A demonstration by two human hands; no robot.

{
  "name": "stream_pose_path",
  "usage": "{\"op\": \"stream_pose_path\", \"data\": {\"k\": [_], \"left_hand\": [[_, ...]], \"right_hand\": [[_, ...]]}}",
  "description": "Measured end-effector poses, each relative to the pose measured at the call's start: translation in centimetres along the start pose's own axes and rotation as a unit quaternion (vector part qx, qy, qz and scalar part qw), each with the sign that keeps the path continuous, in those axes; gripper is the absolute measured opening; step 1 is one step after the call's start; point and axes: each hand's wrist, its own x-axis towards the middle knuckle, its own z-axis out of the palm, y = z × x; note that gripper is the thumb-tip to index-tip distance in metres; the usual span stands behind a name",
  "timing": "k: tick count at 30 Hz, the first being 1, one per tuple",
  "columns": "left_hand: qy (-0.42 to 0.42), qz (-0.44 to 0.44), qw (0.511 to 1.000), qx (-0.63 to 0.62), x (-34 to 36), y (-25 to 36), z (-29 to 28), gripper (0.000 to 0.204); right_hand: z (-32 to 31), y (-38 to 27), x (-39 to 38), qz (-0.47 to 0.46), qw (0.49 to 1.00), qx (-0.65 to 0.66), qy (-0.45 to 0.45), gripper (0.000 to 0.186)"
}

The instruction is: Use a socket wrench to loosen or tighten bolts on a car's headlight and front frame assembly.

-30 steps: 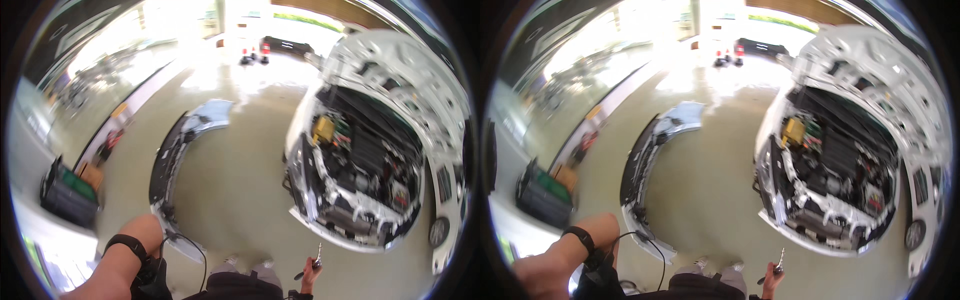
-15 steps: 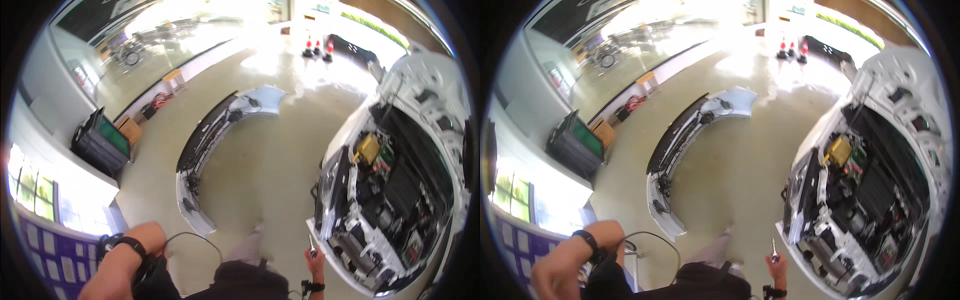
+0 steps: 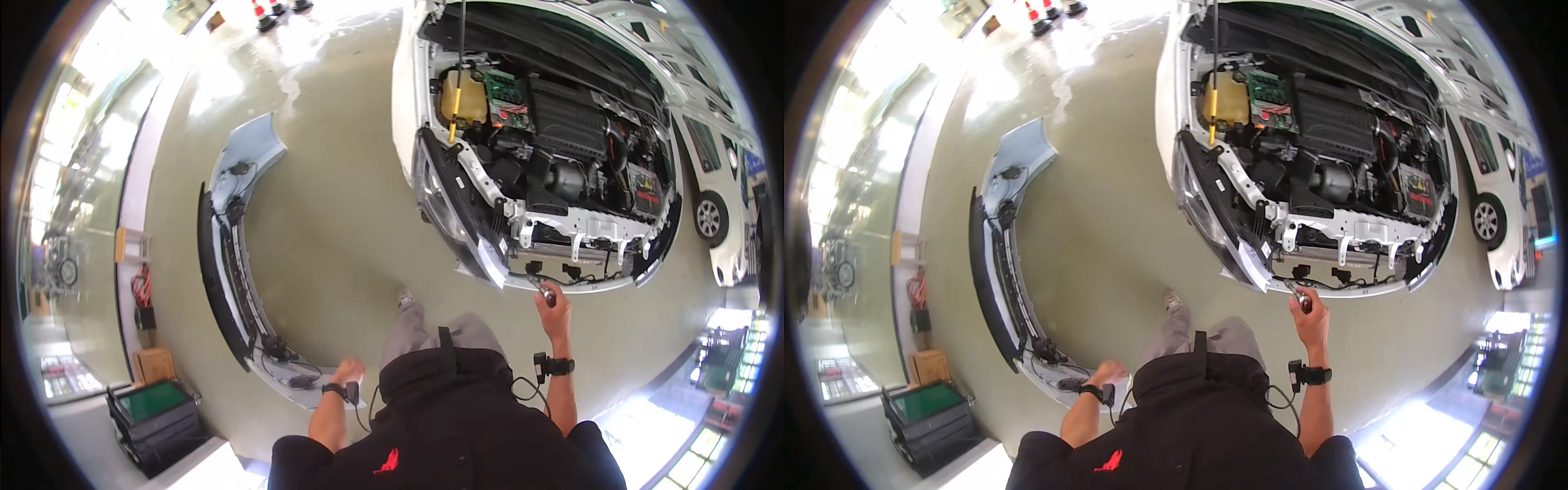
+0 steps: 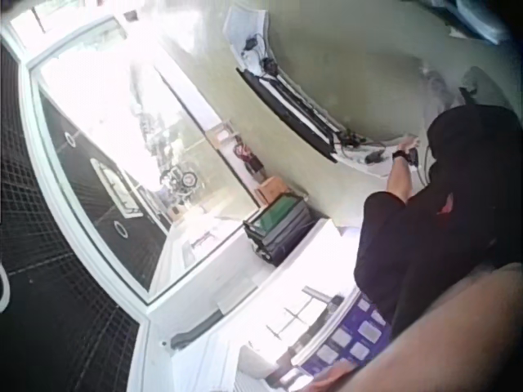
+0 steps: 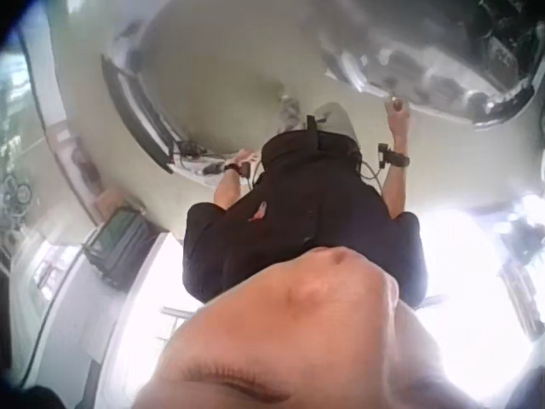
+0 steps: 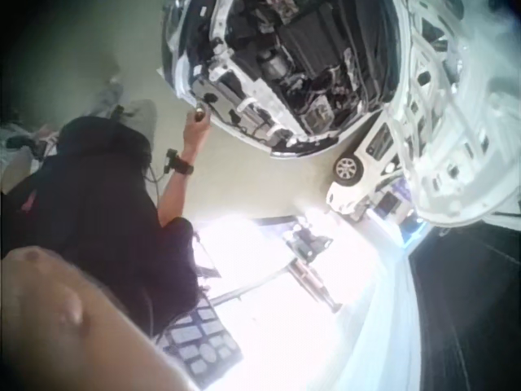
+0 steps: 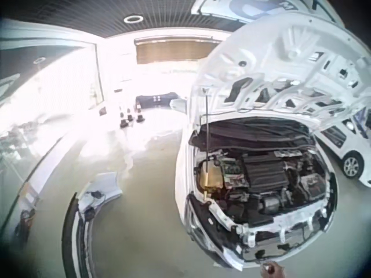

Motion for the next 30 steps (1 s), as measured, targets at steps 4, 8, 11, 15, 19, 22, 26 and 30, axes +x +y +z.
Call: {"op": "stream_pose_path", "data": {"k": [4, 8, 11, 15, 19, 22, 26, 30], "left_hand": [[-0.011, -0.303, 0.912, -0.277, 0.5, 5.8, -2.0, 0.021], [0.104, -0.270, 0.876, -0.385, 4.0, 9.4, -9.1, 0.021], [0.148, -0.257, 0.889, -0.349, 7.4, 11.3, -16.2, 0.025], [0.302, -0.217, 0.852, -0.369, 9.7, 14.1, -22.8, 0.024], [0.334, -0.188, 0.846, -0.372, 12.2, 19.3, -25.9, 0.020], [0.314, -0.220, 0.876, -0.292, 12.2, 20.9, -24.5, 0.018], [0.300, -0.230, 0.867, -0.325, 12.7, 18.0, -19.9, 0.019], [0.270, -0.275, 0.879, -0.281, 10.8, 11.4, -14.1, 0.019]], "right_hand": [[0.7, -1.6, 1.6, 0.010, 0.999, 0.023, 0.042, 0.025], [3.2, -1.4, 4.9, 0.031, 0.999, -0.012, 0.012, 0.022], [5.3, -0.5, 8.9, 0.040, 0.999, -0.025, -0.026, 0.022], [8.2, -2.3, 14.9, 0.032, 0.998, 0.020, -0.046, 0.022], [10.9, -2.3, 20.5, 0.045, 0.990, 0.096, -0.088, 0.027], [12.3, -4.4, 24.0, -0.020, 0.994, 0.053, -0.096, 0.028], [13.3, -7.6, 27.9, -0.044, 0.994, 0.065, -0.074, 0.026], [15.7, -8.0, 31.6, -0.038, 0.993, 0.080, -0.072, 0.026]]}}
